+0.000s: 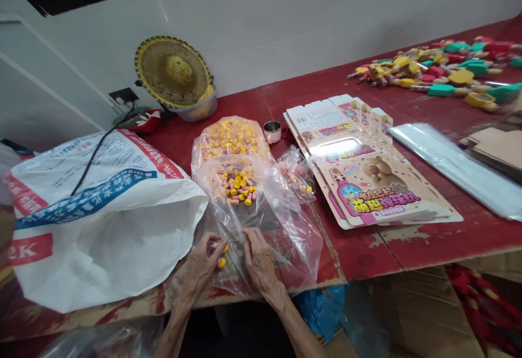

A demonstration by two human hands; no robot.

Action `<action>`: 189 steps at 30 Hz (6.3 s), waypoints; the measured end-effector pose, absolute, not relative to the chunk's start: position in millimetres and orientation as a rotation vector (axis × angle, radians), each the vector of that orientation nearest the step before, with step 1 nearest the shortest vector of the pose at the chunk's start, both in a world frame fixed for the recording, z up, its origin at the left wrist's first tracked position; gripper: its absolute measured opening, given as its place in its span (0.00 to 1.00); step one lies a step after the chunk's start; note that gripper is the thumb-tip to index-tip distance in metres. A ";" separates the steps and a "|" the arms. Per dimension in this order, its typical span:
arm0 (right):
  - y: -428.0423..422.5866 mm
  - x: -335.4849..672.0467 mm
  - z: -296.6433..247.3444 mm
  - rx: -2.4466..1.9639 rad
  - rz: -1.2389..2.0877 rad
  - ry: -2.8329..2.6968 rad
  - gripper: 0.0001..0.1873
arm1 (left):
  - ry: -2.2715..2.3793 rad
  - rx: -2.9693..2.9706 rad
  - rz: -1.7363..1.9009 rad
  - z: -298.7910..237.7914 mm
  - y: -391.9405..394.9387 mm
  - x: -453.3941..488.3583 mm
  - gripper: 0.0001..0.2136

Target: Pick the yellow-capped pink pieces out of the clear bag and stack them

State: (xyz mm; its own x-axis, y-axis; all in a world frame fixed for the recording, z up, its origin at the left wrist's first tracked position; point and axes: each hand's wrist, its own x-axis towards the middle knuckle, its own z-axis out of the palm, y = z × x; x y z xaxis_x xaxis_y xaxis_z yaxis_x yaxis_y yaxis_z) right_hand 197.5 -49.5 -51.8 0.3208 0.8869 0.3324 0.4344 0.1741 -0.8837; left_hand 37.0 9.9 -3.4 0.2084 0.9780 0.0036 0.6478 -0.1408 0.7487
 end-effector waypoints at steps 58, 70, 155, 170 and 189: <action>-48.8 196.8 -58.5 -1.419 0.426 -1.333 0.18 | 1.564 1.531 0.929 -10.2 -11.4 46.1 0.21; -47.7 196.7 -62.0 -1.412 0.430 -1.336 0.17 | 1.584 1.539 0.934 -16.8 -19.8 45.1 0.25; -50.3 195.7 -57.0 -1.463 0.408 -1.372 0.17 | 1.608 1.610 1.054 -28.5 -24.0 46.8 0.22; -48.8 194.3 -58.3 -1.453 0.393 -1.372 0.18 | 1.602 1.578 1.112 -27.3 -28.6 51.1 0.22; -48.1 192.6 -60.7 -1.464 0.426 -1.368 0.18 | 1.652 1.584 1.083 -31.8 -28.9 48.6 0.23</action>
State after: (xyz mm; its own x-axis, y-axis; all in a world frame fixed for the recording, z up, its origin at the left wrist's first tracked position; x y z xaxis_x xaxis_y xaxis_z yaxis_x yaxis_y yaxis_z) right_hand 192.6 -48.1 -60.7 0.2858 0.8813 0.3763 0.5121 0.1915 -0.8373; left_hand 48.6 -28.9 -31.8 -0.1080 0.9877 0.1134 0.4977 -0.0450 0.8662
